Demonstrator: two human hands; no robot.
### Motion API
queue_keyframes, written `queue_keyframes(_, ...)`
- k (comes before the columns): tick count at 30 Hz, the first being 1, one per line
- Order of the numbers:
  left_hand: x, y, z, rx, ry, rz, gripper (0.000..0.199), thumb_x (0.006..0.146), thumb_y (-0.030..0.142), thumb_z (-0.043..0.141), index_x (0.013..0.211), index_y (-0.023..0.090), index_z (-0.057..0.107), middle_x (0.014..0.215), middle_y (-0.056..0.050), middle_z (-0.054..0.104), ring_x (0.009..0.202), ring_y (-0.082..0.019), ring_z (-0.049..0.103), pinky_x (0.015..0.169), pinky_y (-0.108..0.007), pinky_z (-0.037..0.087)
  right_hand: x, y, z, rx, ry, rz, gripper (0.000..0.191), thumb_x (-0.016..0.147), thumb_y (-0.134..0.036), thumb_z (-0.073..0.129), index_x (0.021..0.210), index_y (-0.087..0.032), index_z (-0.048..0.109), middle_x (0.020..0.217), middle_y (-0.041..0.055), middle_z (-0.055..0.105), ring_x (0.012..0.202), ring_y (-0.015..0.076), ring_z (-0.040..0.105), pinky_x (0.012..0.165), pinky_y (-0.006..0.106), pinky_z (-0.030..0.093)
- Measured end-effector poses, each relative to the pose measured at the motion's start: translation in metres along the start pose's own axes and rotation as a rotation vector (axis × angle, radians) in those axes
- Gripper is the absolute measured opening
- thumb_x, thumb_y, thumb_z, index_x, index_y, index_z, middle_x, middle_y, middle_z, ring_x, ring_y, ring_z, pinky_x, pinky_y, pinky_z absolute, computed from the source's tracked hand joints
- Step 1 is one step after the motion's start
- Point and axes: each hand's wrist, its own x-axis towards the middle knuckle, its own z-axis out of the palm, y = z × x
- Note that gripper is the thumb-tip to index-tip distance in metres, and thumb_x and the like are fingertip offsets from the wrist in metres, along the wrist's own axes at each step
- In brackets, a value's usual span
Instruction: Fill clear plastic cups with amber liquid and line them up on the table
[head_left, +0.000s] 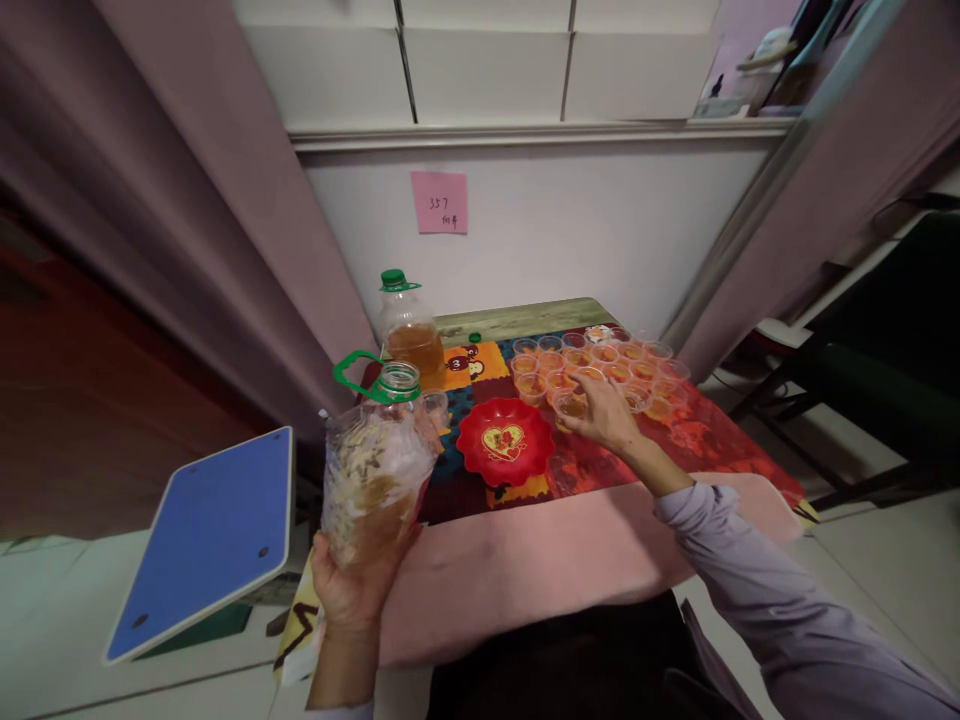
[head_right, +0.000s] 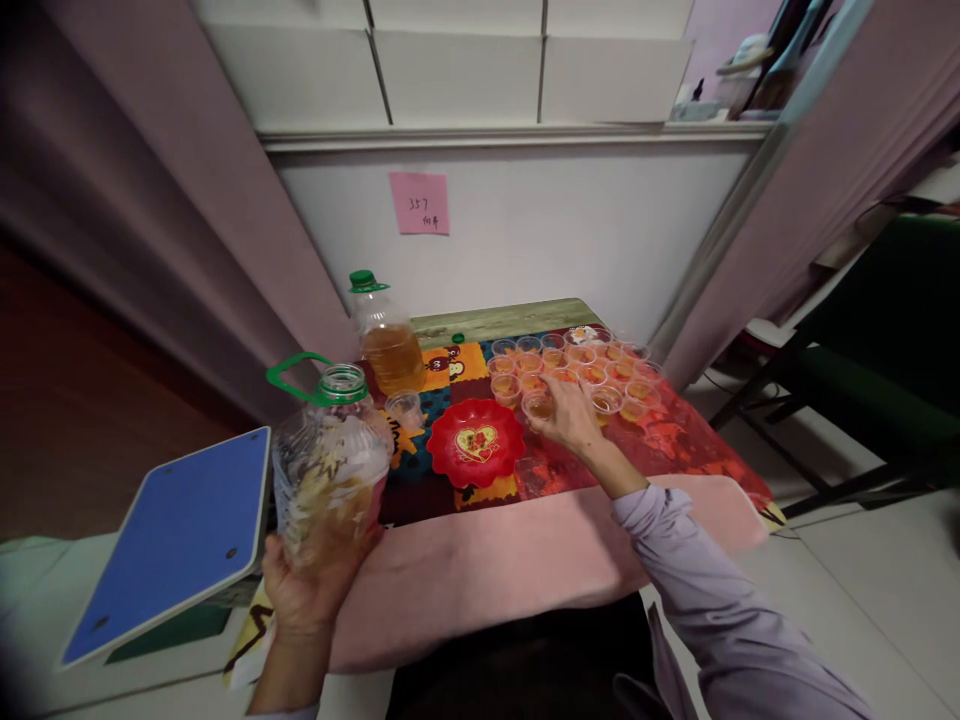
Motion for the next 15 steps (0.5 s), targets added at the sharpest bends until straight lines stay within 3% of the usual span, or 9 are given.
queue_keyframes(4, -0.002, 0.0, 0.003, 0.056, 0.084, 0.026, 0.074, 0.089, 0.082, 0.052, 0.146, 0.037, 0.067, 0.137, -0.007, 0.079, 0.133, -0.043, 0.07, 0.1, -0.07, 0.06, -0.003, 0.014, 0.017, -0.05, -0.026, -0.005, 0.078, 0.086, -0.05, 0.074, 0.152, -0.013, 0.057, 0.138, 0.0229, 0.074, 0.133, 0.0406, 0.065, 0.128, 0.068, 0.026)
queue_keyframes(8, -0.001, 0.0, 0.003, 0.072, 0.075, 0.038, 0.074, 0.089, 0.081, 0.052, 0.145, 0.035, 0.068, 0.136, -0.009, 0.079, 0.137, -0.043, 0.067, 0.103, -0.072, 0.059, -0.005, 0.02, 0.027, -0.088, -0.049, 0.01, 0.076, 0.088, -0.053, 0.071, 0.151, -0.014, 0.058, 0.139, 0.0235, 0.073, 0.137, 0.0416, 0.063, 0.129, 0.069, 0.023)
queue_keyframes(12, -0.001, -0.001, 0.002, 0.087, 0.055, 0.049, 0.076, 0.09, 0.08, 0.052, 0.145, 0.031, 0.068, 0.135, -0.011, 0.079, 0.142, -0.046, 0.062, 0.101, -0.072, 0.059, -0.011, 0.022, 0.025, -0.118, -0.054, 0.004, 0.071, 0.092, -0.054, 0.069, 0.149, -0.013, 0.06, 0.144, 0.0245, 0.07, 0.146, 0.0435, 0.056, 0.129, 0.071, 0.019)
queue_keyframes(15, -0.003, -0.002, 0.005, 0.088, 0.053, 0.07, 0.071, 0.092, 0.079, 0.051, 0.138, 0.031, 0.073, 0.133, -0.01, 0.08, 0.139, -0.047, 0.064, 0.098, -0.07, 0.062, -0.01, 0.012, 0.013, -0.108, 0.012, -0.034, 0.066, 0.093, -0.053, 0.07, 0.147, -0.015, 0.063, 0.147, 0.0239, 0.068, 0.149, 0.0451, 0.052, 0.129, 0.073, 0.018)
